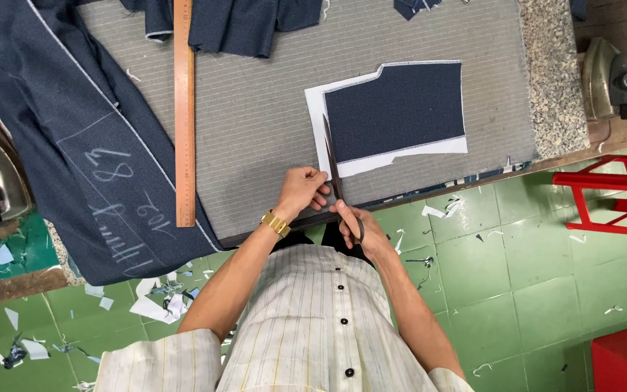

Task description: The person irons a white paper pattern on a work table, then places a dark blue fabric piece on top and irons it again. They use shears to cut the fabric along the edges of the pattern, trimming the excess material.

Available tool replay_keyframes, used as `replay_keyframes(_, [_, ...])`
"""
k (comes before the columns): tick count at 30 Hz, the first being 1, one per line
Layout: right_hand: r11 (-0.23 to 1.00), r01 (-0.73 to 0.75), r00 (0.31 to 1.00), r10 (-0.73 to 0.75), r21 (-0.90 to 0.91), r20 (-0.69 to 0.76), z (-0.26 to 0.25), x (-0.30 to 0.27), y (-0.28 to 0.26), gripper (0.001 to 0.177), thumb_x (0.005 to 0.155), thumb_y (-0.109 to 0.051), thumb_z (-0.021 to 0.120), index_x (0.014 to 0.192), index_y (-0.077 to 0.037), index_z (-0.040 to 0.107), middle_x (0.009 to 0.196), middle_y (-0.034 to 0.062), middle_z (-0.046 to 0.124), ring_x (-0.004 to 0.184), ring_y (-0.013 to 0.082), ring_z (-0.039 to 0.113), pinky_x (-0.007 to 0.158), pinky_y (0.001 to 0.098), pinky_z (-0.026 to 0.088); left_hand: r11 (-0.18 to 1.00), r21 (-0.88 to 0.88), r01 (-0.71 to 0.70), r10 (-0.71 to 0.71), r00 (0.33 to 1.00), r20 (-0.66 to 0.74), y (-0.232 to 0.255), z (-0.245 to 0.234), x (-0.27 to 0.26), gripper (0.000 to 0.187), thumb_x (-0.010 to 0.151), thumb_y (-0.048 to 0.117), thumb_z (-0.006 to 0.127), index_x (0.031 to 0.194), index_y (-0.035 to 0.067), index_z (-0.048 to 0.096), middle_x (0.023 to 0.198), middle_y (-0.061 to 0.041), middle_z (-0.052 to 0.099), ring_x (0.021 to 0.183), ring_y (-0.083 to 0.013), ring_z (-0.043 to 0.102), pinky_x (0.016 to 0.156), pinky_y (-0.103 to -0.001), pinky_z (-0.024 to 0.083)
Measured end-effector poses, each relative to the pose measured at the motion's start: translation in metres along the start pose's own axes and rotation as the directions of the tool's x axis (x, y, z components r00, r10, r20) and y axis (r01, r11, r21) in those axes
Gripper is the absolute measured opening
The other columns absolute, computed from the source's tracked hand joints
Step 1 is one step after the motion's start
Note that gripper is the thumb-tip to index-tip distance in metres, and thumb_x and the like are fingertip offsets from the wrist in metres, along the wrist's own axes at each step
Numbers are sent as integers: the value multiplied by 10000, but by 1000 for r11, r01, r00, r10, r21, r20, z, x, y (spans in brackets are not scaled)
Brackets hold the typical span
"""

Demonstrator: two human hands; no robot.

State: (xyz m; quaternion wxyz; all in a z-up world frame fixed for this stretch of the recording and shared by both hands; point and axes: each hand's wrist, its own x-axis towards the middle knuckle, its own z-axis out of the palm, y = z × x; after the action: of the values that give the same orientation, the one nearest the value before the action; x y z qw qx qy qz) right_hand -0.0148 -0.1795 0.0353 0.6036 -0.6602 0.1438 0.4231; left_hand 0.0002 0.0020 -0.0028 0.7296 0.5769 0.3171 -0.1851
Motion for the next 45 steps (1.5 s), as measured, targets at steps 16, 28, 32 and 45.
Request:
replay_keyframes(16, [1000, 8, 1000, -8, -27, -8, 0, 14, -10, 652, 977, -562, 649, 1102, 77, 671, 554, 47, 504, 473, 148, 570, 348, 256, 502, 1000, -2, 6, -6, 1000, -4, 4, 1, -2, 297, 937, 199, 635, 995, -92, 648, 796, -248, 731, 492, -237, 709, 402, -300, 614])
replay_keyframes(28, [999, 20, 999, -21, -39, -30, 6, 30, -29, 597, 960, -548, 683, 978, 49, 665, 534, 24, 473, 435, 124, 546, 334, 236, 480, 1000, -3, -26, 26, 1000, -2, -1, 0, 4, 238, 942, 161, 625, 943, -76, 645, 764, -245, 728, 475, -238, 705, 379, -296, 607])
replay_keyframes(32, [999, 19, 999, -21, -47, -40, 7, 26, -36, 582, 969, -549, 667, 931, 32, 659, 538, 30, 493, 443, 126, 558, 337, 238, 481, 1000, -5, -27, 27, 1000, 4, 1, 0, 3, 241, 946, 168, 629, 944, -74, 642, 768, -249, 728, 476, -241, 706, 376, -300, 607])
replay_keyframes(45, [998, 62, 998, -62, -23, -6, 5, 53, -33, 611, 944, -601, 679, 887, 5, 639, 540, 23, 490, 428, 129, 548, 342, 242, 492, 1000, -15, -4, 3, 1000, -14, 1, -1, 5, 260, 943, 179, 618, 967, -79, 646, 775, -249, 732, 489, -246, 713, 391, -302, 619])
